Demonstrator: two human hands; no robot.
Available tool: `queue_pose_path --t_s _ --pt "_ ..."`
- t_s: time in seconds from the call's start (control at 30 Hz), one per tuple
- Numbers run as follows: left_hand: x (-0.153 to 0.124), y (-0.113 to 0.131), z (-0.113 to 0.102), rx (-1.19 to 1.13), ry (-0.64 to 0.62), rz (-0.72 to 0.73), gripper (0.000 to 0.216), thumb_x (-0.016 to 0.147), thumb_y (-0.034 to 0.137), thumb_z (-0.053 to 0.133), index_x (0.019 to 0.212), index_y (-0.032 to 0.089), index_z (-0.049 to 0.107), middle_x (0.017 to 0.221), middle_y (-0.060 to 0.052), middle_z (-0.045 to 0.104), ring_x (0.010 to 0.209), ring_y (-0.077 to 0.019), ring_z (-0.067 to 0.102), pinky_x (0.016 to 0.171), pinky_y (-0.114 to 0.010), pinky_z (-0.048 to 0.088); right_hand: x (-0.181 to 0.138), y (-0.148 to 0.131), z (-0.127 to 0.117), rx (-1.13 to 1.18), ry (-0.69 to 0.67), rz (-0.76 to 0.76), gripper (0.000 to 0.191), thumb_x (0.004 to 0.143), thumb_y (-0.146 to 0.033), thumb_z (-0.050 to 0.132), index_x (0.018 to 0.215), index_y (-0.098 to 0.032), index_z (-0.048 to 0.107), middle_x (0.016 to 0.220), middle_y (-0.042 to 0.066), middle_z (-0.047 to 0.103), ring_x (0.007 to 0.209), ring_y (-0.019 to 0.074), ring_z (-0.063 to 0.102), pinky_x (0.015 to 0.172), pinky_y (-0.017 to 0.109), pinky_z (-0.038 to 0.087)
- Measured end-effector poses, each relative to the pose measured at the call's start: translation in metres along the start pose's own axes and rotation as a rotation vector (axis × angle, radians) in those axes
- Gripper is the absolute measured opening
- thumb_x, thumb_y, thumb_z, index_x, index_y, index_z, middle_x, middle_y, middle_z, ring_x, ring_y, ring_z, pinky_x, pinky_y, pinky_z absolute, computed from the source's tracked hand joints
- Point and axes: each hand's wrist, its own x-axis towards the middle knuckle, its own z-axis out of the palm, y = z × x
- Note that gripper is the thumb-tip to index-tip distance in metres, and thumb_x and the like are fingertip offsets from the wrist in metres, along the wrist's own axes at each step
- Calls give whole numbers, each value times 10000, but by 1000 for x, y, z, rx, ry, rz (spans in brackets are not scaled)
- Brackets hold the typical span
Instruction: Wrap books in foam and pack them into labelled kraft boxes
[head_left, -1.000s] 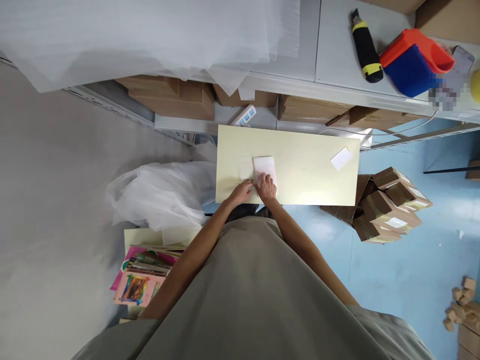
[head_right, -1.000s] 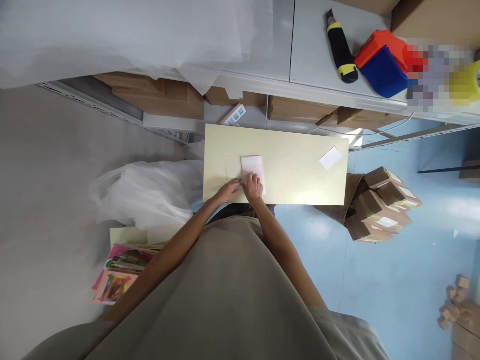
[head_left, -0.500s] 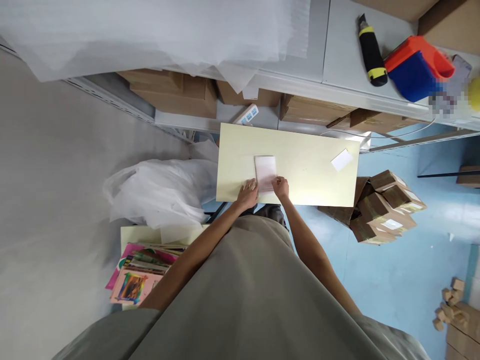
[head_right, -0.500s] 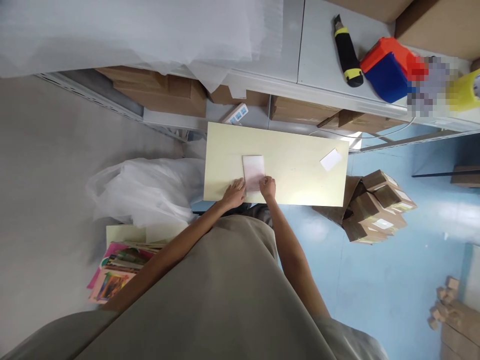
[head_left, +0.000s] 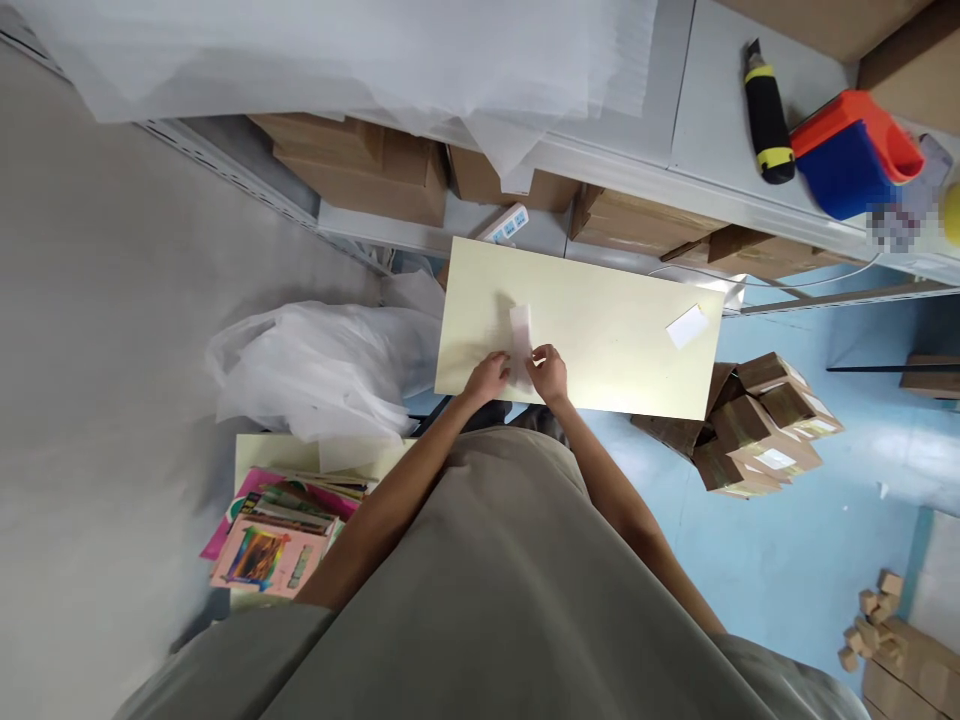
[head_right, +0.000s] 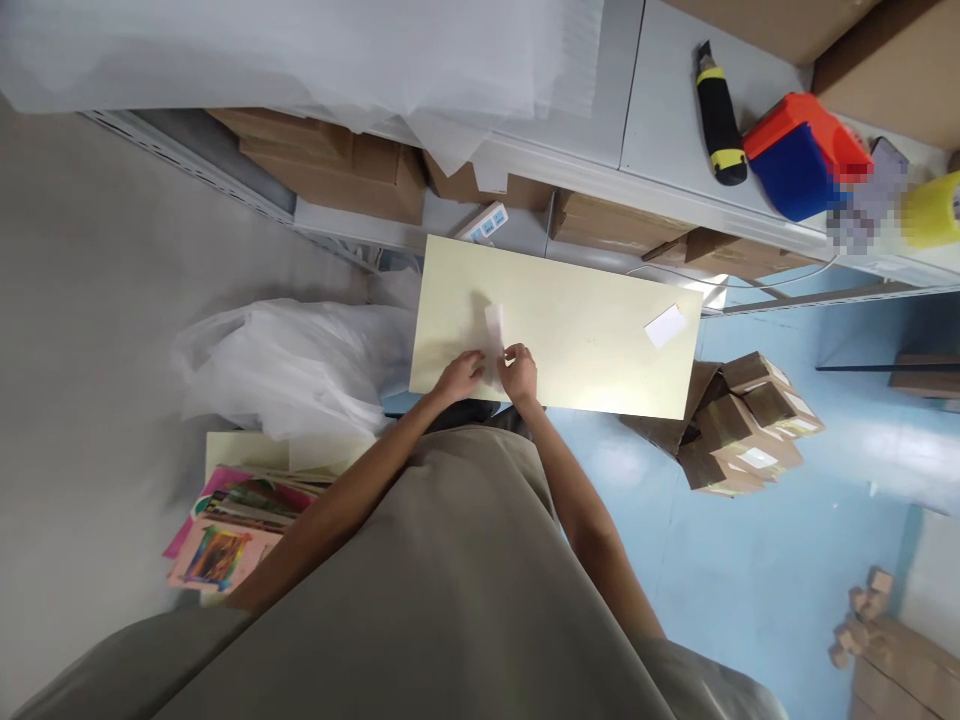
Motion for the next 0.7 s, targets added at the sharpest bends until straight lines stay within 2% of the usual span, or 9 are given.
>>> queue_pose_path --t_s 0.1,0.2,0.3,0.4,0.5,0.7 --pt "0 -15 -12 -114 104 -102 390 994 159 607 1356 160 753 1458 -168 743 1334 -310 715 1214 -447 523 -4 -19 16 -36 -61 -47 114 988 -302 647 1083 -250 613 1113 51 738 878 208 692 889 353 549" --pt "-4 -26 -20 -150 131 -134 436 981 118 566 1376 169 741 1443 -146 760 1239 -280 762 1158 -431 565 -6 -37 36 -112 -137 -56 155 1015 -335 673 1132 -252 615 1192 69 716 971 231 720 903 362 558" --pt "-8 -32 -24 -194 198 -165 481 945 74 535 1357 187 757 1439 -125 765 1235 -269 765 1164 -426 567 -5 -51 55 -190 -211 -30 195 1045 -362 679 1191 -248 620 1295 108 680 1046 271 739 907 389 578" --pt "-11 -36 -26 -202 241 -204 450 954 105 561 1350 174 765 1427 -145 759 1200 -270 775 1157 -414 572 -1 -58 67 -230 -282 -5 197 1050 -312 674 1228 -238 632 1353 139 660 1120 299 738 949 412 587" --pt "-13 -38 -29 -191 220 -250 447 958 135 604 1382 148 748 1428 -176 742 1180 -279 780 1138 -403 580 4 -53 67 -223 -307 11 206 1050 -268 646 1253 -231 654 1373 147 667 1156 302 731 988 422 589" --pt "-16 -37 -29 -235 199 -255 420 975 170 610 1378 166 731 1448 -167 733 1179 -286 776 1128 -420 591 20 -20 40 -164 -127 74 295 1050 -251 584 1330 -200 659 1398 160 678 1159 274 730 1062 419 571"
